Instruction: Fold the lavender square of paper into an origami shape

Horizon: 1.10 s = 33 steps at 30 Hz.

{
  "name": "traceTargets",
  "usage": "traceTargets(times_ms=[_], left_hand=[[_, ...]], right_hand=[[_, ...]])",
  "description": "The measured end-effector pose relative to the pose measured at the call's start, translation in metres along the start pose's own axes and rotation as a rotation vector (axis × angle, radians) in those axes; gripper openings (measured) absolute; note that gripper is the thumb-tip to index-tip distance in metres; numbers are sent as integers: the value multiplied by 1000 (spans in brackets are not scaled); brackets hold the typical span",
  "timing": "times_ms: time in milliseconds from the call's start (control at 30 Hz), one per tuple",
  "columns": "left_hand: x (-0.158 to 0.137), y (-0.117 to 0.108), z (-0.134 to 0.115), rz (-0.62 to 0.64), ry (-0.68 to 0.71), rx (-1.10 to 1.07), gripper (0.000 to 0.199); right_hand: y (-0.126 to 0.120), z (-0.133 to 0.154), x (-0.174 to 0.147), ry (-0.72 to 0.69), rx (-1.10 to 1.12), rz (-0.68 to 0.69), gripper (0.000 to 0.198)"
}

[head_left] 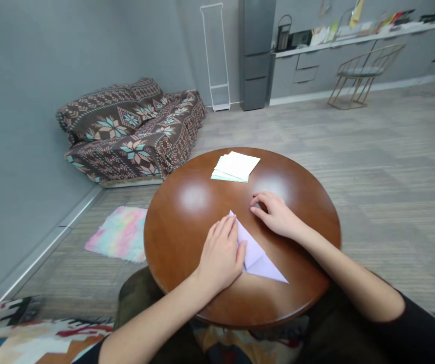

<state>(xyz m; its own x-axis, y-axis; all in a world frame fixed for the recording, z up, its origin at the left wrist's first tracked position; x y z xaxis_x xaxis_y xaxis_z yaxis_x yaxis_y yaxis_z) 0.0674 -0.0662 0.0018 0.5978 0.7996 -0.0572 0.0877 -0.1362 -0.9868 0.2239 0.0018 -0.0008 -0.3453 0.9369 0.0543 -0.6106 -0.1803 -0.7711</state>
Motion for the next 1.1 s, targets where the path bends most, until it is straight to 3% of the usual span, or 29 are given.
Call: traceTargets(times_ms=[300,400,533,700,833,900,1000,1100], left_hand=[[3,-16,5,6,-111,167,33],[6,-20,13,-6,-55,152,27],[10,-22,27,-29,103,-37,19],[17,-19,50,60,22,-157,17],[21,-24,51,115,23,-218,4],[20,-28,50,104,60,-330,4],[15,-32,54,59,58,-642,7],[8,-34,67,-83,-5,-975,16]], right_hand=[[13,51,-57,7,-284,-34,29],[20,49,-58,15,-346,-11,30],[24,37,-53,19,-309,52,30],[21,29,-46,-12,-259,131,35],[19,40,-41,-59,-266,181,43],[18,51,-39,-77,-277,201,37],[14,62,-35,-51,-241,213,13],[5,67,-32,3,-130,206,18]])
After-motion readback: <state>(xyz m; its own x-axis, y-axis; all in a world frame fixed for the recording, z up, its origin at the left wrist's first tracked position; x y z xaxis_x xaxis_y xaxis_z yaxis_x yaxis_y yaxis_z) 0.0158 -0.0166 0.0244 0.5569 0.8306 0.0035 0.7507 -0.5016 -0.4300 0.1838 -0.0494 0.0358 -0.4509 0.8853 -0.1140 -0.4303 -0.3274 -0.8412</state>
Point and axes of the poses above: each hand's wrist, its own x-axis towards the middle knuckle, its own y-axis out of the palm, z = x × y, the point moved 8 cm from there along x, towards the middle knuckle, and after that the axes turned 14 degrees about z, right-handed, at the moved point
